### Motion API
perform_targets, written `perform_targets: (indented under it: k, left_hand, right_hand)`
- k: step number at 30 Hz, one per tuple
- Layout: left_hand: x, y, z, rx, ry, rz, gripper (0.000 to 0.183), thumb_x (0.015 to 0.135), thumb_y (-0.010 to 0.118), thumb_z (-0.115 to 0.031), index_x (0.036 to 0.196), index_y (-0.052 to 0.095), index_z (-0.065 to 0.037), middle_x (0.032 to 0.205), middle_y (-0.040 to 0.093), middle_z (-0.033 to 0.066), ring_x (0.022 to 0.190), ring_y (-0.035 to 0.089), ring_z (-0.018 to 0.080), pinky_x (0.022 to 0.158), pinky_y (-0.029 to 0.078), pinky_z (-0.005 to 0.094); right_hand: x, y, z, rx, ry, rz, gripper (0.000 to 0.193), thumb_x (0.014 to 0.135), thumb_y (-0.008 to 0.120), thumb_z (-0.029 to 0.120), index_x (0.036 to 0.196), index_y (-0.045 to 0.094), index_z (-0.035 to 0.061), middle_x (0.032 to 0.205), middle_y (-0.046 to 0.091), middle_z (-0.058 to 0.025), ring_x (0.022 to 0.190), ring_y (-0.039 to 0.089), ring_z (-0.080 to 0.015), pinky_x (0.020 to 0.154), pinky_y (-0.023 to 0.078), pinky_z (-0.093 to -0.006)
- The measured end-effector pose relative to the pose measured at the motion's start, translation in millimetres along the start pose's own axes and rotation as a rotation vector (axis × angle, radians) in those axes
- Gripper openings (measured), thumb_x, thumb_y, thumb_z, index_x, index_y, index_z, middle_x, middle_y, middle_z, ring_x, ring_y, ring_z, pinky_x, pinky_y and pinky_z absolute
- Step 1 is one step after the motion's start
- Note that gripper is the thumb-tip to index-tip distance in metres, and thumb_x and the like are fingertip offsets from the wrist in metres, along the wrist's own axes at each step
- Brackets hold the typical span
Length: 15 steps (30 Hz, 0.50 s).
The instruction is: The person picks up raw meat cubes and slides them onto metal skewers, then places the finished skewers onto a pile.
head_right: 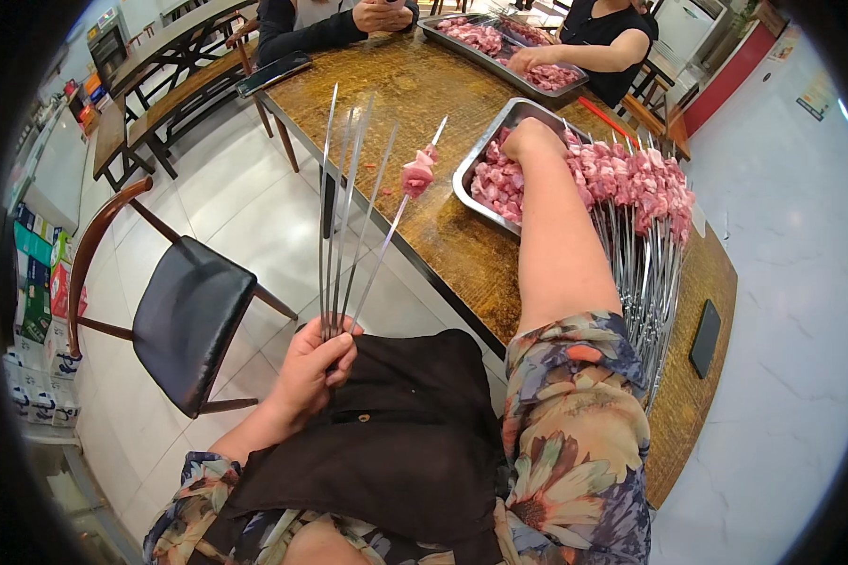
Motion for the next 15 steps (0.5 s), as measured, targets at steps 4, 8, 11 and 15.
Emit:
perform_targets:
  k: [4,8,11,15]
  left_hand:
    - [0.2,-0.8,0.7,0.015,0.008,0.013,0.015,0.091,0.05,-0.011,0.103,0.052,-0.002,0.064,0.047,0.0015,0.047,0.034,0.0046,0.042,0.026,0.0181]
    - [3.1,3.0,3.1,0.045,0.005,0.03,0.015,0.091,0.051,-0.011,0.102,0.052,-0.002,0.063,0.046,0.0008,0.047,0.034,0.0045,0.042,0.026,0.0181]
    - [1.4,3.4,4.5,0.043,-0.001,0.017,0.014,0.091,0.051,-0.011,0.102,0.052,-0.002,0.062,0.046,0.0004,0.047,0.034,0.0044,0.042,0.026,0.0182]
    - [-0.2,12.3,8.7,0.08,0.001,0.036,0.014,0.09,0.051,-0.012,0.101,0.052,-0.003,0.062,0.046,0.0004,0.046,0.034,0.0044,0.041,0.025,0.0182]
  right_hand:
    - [2.0,1.3,-15.1,0.228,-0.076,-0.103,0.035,0.073,0.069,0.026,0.095,0.067,-0.0007,0.098,0.065,-0.0142,0.089,0.063,-0.0233,0.076,0.049,-0.0319]
    - [-1.9,5.3,-43.9,1.056,-0.263,-0.146,0.021,0.081,0.063,0.008,0.101,0.065,0.0013,0.09,0.063,-0.0012,0.071,0.057,-0.0088,0.061,0.047,-0.0225]
    - [-40.0,0.6,-35.3,1.566,-0.293,0.038,0.034,0.084,0.058,0.004,0.118,0.054,0.0007,0.098,0.062,-0.0058,0.073,0.057,-0.0118,0.065,0.047,-0.0243]
    - [-72.0,-0.1,-48.3,1.773,-0.329,0.043,0.045,0.084,0.05,-0.004,0.128,0.041,-0.0042,0.106,0.06,-0.0158,0.086,0.059,-0.0175,0.077,0.05,-0.0287]
Point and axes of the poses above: each hand's wrist, its own x-axis towards the middle knuckle, its own y-axis out of the palm, z = x × y, the point moved 1 cm from there along x, towards the middle knuckle
